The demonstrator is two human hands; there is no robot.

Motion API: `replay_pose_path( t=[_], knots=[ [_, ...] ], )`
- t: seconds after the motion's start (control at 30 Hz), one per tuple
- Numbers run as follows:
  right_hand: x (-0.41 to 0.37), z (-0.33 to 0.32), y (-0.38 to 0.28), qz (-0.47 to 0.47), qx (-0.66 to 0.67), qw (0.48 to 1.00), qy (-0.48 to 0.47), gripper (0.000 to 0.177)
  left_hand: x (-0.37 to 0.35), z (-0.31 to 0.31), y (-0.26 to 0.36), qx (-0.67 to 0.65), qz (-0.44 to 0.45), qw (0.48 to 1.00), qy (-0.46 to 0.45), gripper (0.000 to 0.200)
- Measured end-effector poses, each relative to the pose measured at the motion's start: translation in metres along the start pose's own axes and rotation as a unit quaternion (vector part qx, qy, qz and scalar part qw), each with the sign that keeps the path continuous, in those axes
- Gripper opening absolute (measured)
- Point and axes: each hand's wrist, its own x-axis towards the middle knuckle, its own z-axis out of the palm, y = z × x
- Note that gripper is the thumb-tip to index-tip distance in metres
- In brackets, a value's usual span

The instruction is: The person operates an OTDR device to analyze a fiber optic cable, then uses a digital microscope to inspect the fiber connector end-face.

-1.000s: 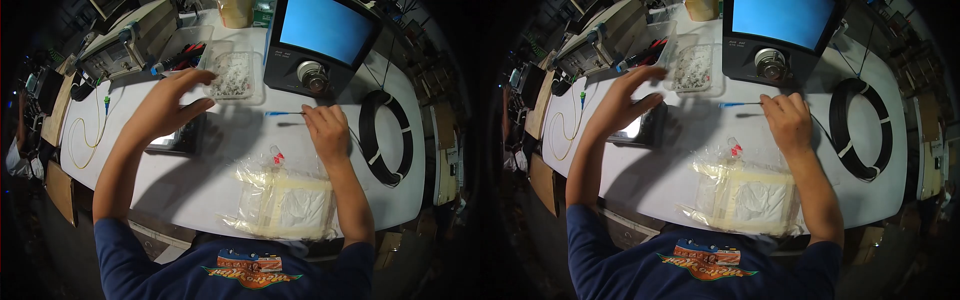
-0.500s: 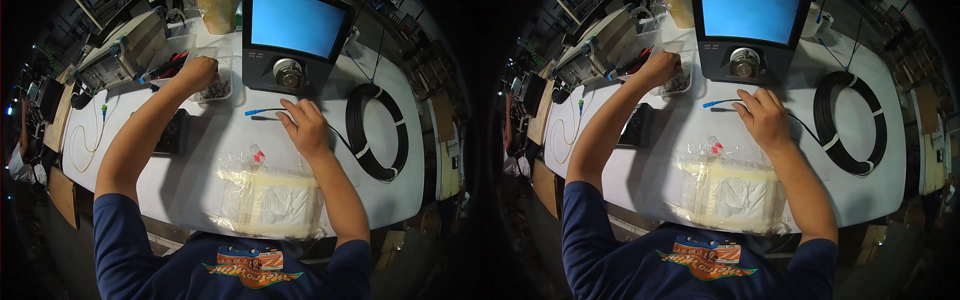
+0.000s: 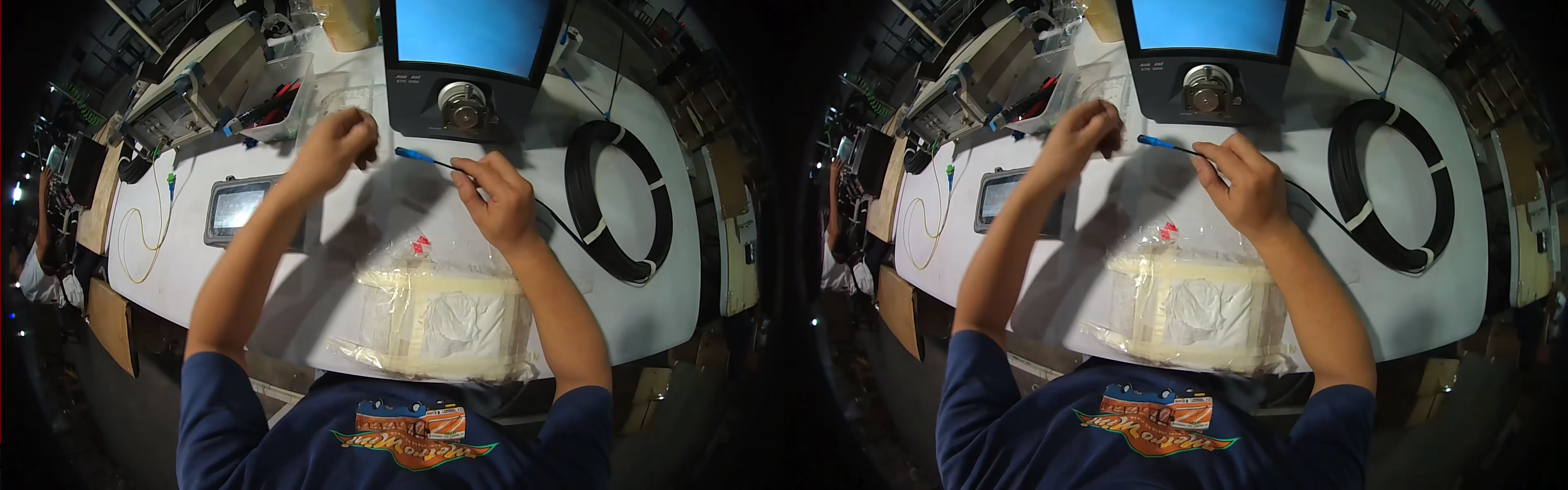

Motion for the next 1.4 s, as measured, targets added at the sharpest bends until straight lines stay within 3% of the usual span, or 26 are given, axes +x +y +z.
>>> replay_pose_path(
  t=[0.07,0.13,0.17,0.23,0.33,0.4,0.47,0.73,1.4],
  knots=[
    [-0.001,0.0,-0.004,0.045,0.014,0.999,-0.005,0.014,-0.027,0.023,-0.013,-0.151,-0.054,0.987,-0.001,0.021],
    [0.0,-0.001,-0.005,0.09,0.023,0.996,-0.01,0.015,-0.04,0.045,-0.03,-0.163,-0.128,0.977,0.053,0.021],
    [0.0,-0.002,-0.004,0.09,0.028,0.995,-0.014,0.015,-0.04,0.047,-0.034,-0.165,-0.129,0.976,0.052,0.021],
    [-0.002,-0.006,-0.006,0.094,0.03,0.995,-0.02,0.015,-0.041,0.05,-0.034,-0.305,-0.132,0.943,-0.011,0.019],
    [0.0,-0.004,-0.008,0.082,0.023,0.995,-0.054,0.015,-0.037,0.05,-0.032,-0.353,-0.097,0.931,0.01,0.018],
    [-0.001,0.0,-0.006,0.048,0.086,0.995,-0.009,0.016,-0.038,0.044,-0.042,-0.363,-0.101,0.926,-0.019,0.018],
    [-0.001,-0.002,-0.009,0.044,0.069,0.996,-0.034,0.016,-0.04,0.041,-0.042,-0.403,-0.116,0.907,-0.024,0.019],
    [-0.001,-0.002,-0.014,0.07,0.032,0.991,-0.106,0.021,-0.043,0.04,-0.039,-0.441,-0.147,0.885,-0.004,0.021],
    [0.0,0.003,-0.017,0.04,-0.015,0.995,-0.09,0.019,-0.045,0.045,-0.033,-0.406,-0.127,0.904,0.029,0.028]
  ],
)
